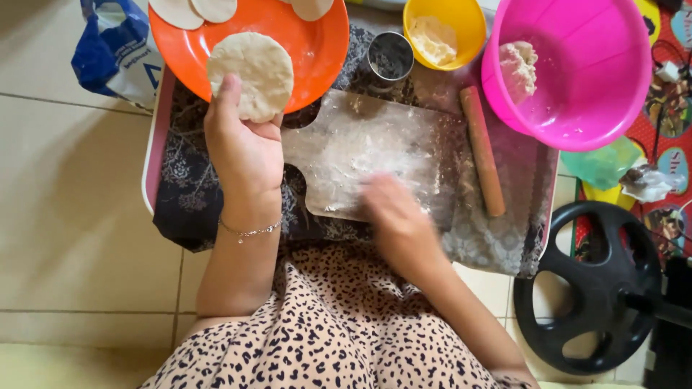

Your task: Preparing dough wrappers by rolling out dough balls and cutting them into circular shapes using a cutter.

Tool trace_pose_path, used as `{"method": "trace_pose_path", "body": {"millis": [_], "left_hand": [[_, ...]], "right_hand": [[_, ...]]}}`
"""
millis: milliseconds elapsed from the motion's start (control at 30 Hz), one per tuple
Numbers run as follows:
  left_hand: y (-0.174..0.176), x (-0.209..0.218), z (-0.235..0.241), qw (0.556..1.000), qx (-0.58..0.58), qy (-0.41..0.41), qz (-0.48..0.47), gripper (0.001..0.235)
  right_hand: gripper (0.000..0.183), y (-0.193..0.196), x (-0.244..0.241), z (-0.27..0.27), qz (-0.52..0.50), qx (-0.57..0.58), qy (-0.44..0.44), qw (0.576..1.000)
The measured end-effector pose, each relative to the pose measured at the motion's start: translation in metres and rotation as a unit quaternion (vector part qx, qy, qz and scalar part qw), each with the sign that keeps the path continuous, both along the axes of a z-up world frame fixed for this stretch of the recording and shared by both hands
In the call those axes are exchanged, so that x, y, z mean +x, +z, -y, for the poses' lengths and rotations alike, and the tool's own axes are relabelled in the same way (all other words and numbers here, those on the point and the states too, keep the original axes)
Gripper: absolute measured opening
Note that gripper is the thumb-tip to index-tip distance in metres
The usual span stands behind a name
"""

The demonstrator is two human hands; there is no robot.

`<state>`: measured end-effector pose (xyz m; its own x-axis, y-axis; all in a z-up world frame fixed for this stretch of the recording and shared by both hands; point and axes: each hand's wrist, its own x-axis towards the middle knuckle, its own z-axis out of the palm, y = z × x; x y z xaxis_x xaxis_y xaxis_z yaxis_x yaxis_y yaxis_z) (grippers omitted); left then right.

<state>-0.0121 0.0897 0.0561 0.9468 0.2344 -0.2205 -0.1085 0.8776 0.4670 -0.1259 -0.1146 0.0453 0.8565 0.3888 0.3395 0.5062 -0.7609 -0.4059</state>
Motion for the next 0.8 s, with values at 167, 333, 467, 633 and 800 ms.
{"method": "trace_pose_path", "body": {"millis": [167, 333, 467, 633, 800], "left_hand": [[-0.029, 0.013, 0.007, 0.997, 0.039, 0.002, -0.066, 0.041], [-0.024, 0.004, 0.009, 0.996, 0.047, -0.018, -0.071, 0.037], [-0.046, -0.004, 0.021, 0.99, 0.096, -0.096, -0.039, 0.04], [-0.029, -0.011, 0.031, 0.976, 0.164, -0.142, -0.002, 0.04], [-0.018, -0.017, 0.025, 0.859, 0.504, -0.089, 0.016, 0.04]], "right_hand": [[0.052, -0.025, 0.04, 0.013, -0.014, -0.096, 0.073, 0.993], [0.07, -0.021, 0.036, 0.062, -0.16, -0.154, -0.084, 0.971], [0.093, -0.024, 0.037, 0.043, -0.188, -0.201, -0.088, 0.957], [0.098, -0.032, 0.078, 0.016, -0.136, -0.21, 0.003, 0.968], [0.034, -0.051, 0.099, 0.081, 0.051, 0.002, -0.014, 0.999]]}}
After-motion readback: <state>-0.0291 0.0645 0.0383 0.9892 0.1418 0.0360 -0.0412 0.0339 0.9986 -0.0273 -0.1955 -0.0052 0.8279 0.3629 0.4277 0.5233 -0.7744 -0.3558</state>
